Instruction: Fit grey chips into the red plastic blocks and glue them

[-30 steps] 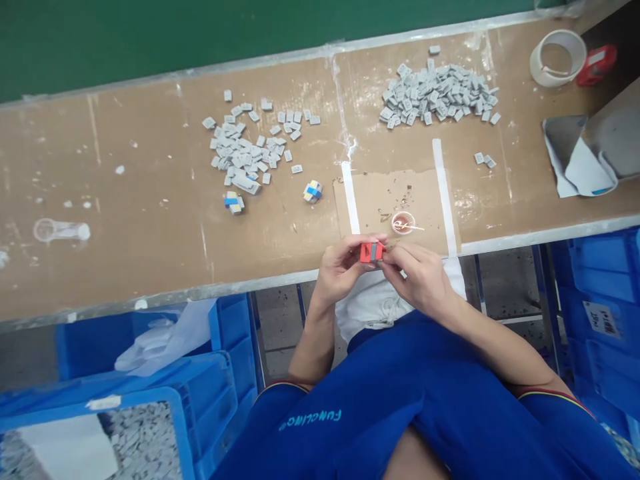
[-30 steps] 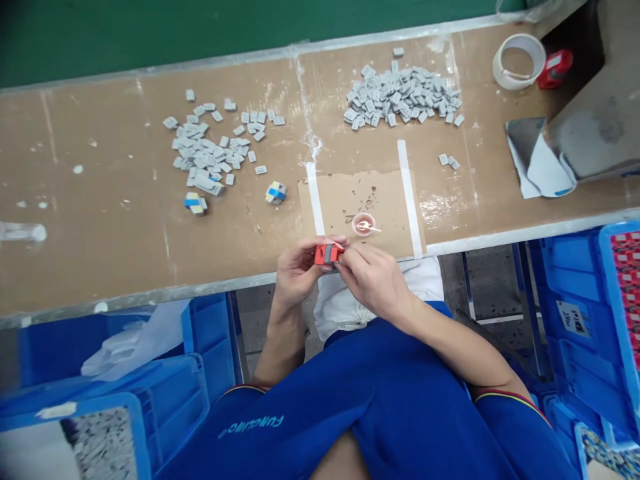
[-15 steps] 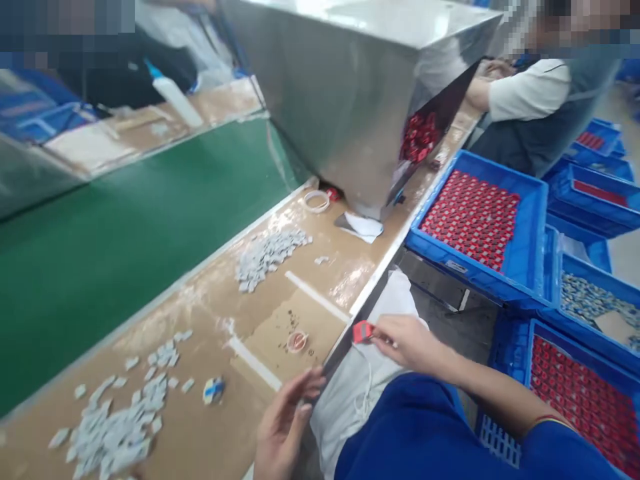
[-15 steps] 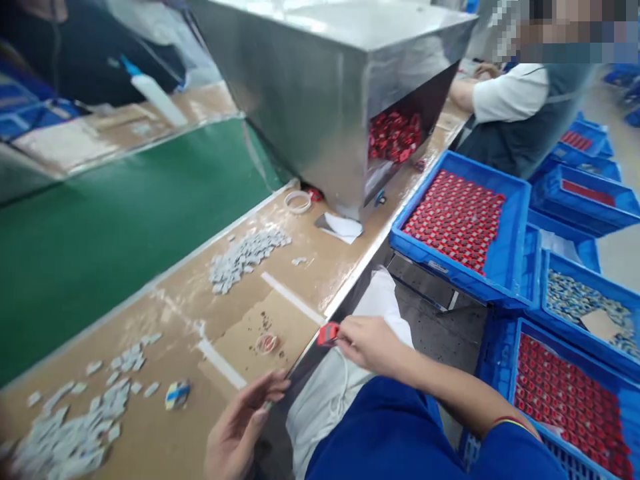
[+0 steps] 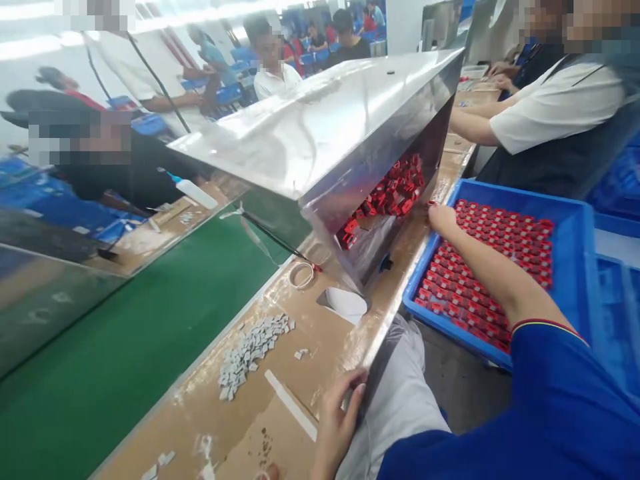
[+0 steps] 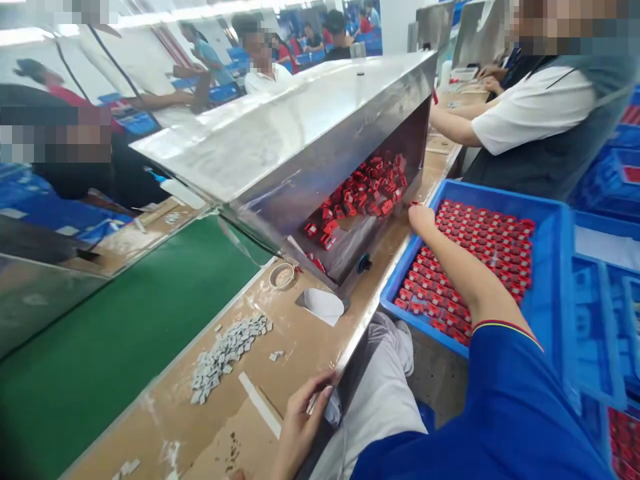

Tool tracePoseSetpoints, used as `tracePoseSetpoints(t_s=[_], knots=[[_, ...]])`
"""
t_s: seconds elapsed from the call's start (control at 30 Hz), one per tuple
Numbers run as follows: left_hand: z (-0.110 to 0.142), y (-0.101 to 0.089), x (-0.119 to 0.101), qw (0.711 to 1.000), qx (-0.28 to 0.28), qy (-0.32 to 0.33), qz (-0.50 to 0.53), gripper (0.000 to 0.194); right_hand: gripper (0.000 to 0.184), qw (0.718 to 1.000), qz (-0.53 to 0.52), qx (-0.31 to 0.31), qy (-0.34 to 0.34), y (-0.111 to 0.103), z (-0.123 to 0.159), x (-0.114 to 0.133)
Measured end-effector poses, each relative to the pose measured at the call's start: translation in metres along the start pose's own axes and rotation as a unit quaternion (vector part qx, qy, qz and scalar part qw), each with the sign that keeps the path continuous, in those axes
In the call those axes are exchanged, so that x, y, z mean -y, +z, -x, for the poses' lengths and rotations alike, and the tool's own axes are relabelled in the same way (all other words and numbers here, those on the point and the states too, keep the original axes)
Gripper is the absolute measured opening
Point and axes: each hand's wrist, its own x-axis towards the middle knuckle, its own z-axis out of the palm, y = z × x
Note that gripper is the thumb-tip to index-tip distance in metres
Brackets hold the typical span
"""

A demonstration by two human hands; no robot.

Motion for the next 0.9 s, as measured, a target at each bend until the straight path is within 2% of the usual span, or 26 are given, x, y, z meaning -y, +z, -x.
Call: tracePoseSetpoints(t_s=[0.1, 0.23, 0.4, 0.6, 0.73, 0.8, 0.83, 0.9], knots=[[-0.017, 0.007, 0.010, 0.998, -0.033, -0.037, -0.032, 0.039, 0.032, 1.000, -0.015, 0.000, 0.013, 0.015, -0.044, -0.008], [-0.033, 0.015, 0.020, 0.992, -0.080, -0.060, -0.078, 0.046, 0.034, 0.999, -0.048, -0.017, 0.018, 0.030, -0.088, -0.021], [-0.042, 0.021, 0.022, 0.981, -0.140, -0.077, -0.106, 0.049, 0.037, 0.995, -0.089, -0.048, 0.008, 0.034, -0.117, -0.034], [-0.042, 0.023, 0.022, 0.979, -0.157, -0.082, -0.101, 0.046, 0.038, 0.990, -0.127, -0.058, -0.033, 0.031, -0.104, -0.043], [-0.043, 0.026, 0.022, 0.979, -0.162, -0.074, -0.100, 0.047, 0.039, 0.983, -0.149, -0.106, -0.017, 0.017, -0.079, -0.036], [-0.043, 0.027, 0.022, 0.979, -0.160, -0.080, -0.096, 0.048, 0.038, 0.977, -0.163, -0.133, -0.038, 0.005, -0.060, -0.019], [-0.044, 0.027, 0.022, 0.980, -0.157, -0.082, -0.092, 0.048, 0.038, 0.973, -0.171, -0.140, -0.071, -0.001, -0.050, -0.006], [-0.044, 0.029, 0.022, 0.981, -0.153, -0.085, -0.078, 0.048, 0.037, 0.955, -0.184, -0.128, -0.194, -0.011, -0.026, 0.032]])
